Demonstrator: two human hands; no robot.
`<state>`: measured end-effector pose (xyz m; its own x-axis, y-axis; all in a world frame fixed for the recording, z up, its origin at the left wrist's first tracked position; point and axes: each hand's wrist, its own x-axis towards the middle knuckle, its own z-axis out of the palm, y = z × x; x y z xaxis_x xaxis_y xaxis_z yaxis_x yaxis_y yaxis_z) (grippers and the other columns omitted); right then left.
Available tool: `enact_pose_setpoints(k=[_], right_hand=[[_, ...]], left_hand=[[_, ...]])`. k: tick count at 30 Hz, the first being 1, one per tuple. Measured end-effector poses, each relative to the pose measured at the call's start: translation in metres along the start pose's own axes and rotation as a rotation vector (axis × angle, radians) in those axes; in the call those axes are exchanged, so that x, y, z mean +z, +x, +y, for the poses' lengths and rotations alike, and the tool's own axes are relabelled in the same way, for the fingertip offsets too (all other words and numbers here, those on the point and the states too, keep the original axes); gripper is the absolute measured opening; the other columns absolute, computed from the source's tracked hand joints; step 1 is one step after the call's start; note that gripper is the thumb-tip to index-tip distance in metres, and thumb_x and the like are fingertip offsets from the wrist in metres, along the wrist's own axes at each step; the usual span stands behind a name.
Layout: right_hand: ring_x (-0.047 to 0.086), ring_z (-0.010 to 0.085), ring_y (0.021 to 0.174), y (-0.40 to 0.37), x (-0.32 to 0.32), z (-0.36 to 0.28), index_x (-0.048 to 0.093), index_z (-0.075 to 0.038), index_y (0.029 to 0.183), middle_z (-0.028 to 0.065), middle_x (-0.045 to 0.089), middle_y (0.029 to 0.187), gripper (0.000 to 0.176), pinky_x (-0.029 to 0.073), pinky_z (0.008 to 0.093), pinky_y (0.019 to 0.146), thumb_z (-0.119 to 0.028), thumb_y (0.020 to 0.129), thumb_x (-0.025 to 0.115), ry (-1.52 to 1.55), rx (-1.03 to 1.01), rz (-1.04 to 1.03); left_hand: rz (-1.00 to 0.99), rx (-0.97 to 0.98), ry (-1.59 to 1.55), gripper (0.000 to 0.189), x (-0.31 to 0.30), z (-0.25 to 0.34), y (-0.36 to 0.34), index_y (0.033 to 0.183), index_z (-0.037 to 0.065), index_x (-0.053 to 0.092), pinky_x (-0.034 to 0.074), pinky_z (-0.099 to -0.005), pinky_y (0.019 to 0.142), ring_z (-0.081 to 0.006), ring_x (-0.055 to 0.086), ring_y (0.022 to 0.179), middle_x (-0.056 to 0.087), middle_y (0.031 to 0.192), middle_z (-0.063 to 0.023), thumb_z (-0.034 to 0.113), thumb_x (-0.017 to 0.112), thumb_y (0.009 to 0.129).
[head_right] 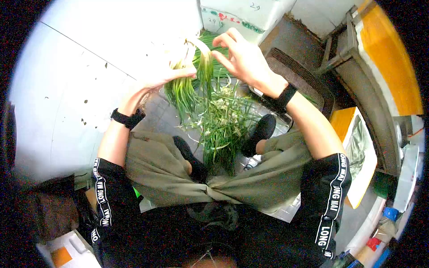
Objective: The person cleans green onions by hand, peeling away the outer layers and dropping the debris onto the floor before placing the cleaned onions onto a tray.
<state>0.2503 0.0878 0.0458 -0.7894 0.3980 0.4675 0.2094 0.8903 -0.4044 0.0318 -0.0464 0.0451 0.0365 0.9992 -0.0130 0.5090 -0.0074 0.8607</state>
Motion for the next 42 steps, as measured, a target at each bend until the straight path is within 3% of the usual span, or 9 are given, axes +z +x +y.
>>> enact_pose_setpoints(k=[3,6,14,18,21,24,26,33,42], right_hand=[[0.064,0.0294,0.070,0.008,-0.002,-0.018,0.058,-0.014,0.116,0.0104,0.055,0.099,0.031,0.055,0.0405,0.063,-0.026,0.089,0.068,-0.126,-0.191,0.136],[0.064,0.0276,0.074,0.010,0.001,-0.017,0.054,-0.013,0.123,0.0111,0.054,0.103,0.037,0.054,0.0397,0.065,-0.021,0.089,0.065,-0.237,-0.253,0.061],[0.061,0.0213,0.094,0.016,0.001,-0.009,0.056,-0.004,0.114,0.0088,0.054,0.106,0.034,0.050,0.0333,0.077,-0.013,0.081,0.058,-0.535,-0.471,0.039],[0.060,0.0180,0.097,0.017,0.000,-0.006,0.059,-0.005,0.108,0.0069,0.055,0.107,0.027,0.048,0.0308,0.078,-0.014,0.082,0.057,-0.594,-0.492,0.005],[0.061,0.0218,0.092,0.020,0.003,-0.004,0.060,-0.004,0.102,0.0079,0.055,0.103,0.021,0.051,0.0340,0.075,-0.014,0.083,0.058,-0.541,-0.521,0.015],[0.062,0.0313,0.077,0.023,0.005,-0.008,0.056,-0.003,0.093,0.0121,0.053,0.093,0.013,0.054,0.0412,0.067,-0.012,0.086,0.061,-0.266,-0.329,0.054],[0.063,0.0316,0.075,0.023,0.006,-0.009,0.056,-0.003,0.092,0.0121,0.053,0.092,0.012,0.054,0.0413,0.066,-0.013,0.086,0.061,-0.246,-0.296,0.056],[0.063,0.0323,0.071,0.035,0.000,-0.004,0.056,-0.004,0.089,0.0123,0.054,0.093,0.014,0.054,0.0419,0.064,-0.013,0.084,0.065,-0.258,-0.315,0.186],[0.064,0.0282,0.081,0.019,0.000,-0.004,0.052,-0.006,0.125,0.0104,0.056,0.103,0.042,0.054,0.0384,0.071,-0.013,0.085,0.061,-0.312,-0.393,-0.064]], left_hand=[[-0.027,-0.055,-0.132,0.043,0.004,0.006,0.003,0.117,0.003,0.061,0.050,-0.0304,0.079,-0.0116,0.060,0.090,0.066,0.095,-0.0031,0.029,0.076,0.086],[-0.034,-0.076,-0.117,0.040,0.010,0.003,0.008,0.116,0.003,0.059,0.050,-0.0284,0.078,-0.0108,0.060,0.088,0.065,0.093,-0.0035,0.027,0.075,0.088],[-0.134,0.026,-0.271,0.030,0.019,0.004,0.016,0.088,0.008,0.053,0.046,-0.0274,0.073,-0.0105,0.055,0.079,0.060,0.083,-0.0013,0.031,0.073,0.089],[-0.125,0.039,-0.193,0.031,0.019,-0.001,0.019,0.087,0.008,0.054,0.045,-0.0268,0.074,-0.0099,0.055,0.080,0.058,0.079,0.0007,0.033,0.072,0.089],[-0.133,0.007,-0.137,0.032,0.017,-0.002,0.018,0.085,0.008,0.055,0.045,-0.0269,0.073,-0.0100,0.054,0.079,0.060,0.078,0.0010,0.035,0.071,0.090],[-0.147,-0.045,-0.065,0.031,0.015,-0.004,0.017,0.085,0.007,0.056,0.047,-0.0280,0.073,-0.0110,0.057,0.079,0.064,0.081,-0.0014,0.034,0.070,0.090],[-0.154,-0.017,-0.132,0.030,0.016,0.002,0.014,0.091,0.006,0.065,0.048,-0.0287,0.073,-0.0118,0.061,0.078,0.068,0.084,-0.0023,0.036,0.068,0.091],[-0.234,0.036,-0.121,0.029,0.027,-0.019,0.020,0.092,0.005,0.063,0.049,-0.0288,0.072,-0.0119,0.061,0.077,0.068,0.084,-0.0028,0.035,0.065,0.094],[-0.156,0.076,-0.161,0.025,0.024,-0.011,0.016,0.095,0.004,0.058,0.052,-0.0301,0.066,-0.0126,0.063,0.073,0.068,0.082,-0.0053,0.027,0.067,0.093]])
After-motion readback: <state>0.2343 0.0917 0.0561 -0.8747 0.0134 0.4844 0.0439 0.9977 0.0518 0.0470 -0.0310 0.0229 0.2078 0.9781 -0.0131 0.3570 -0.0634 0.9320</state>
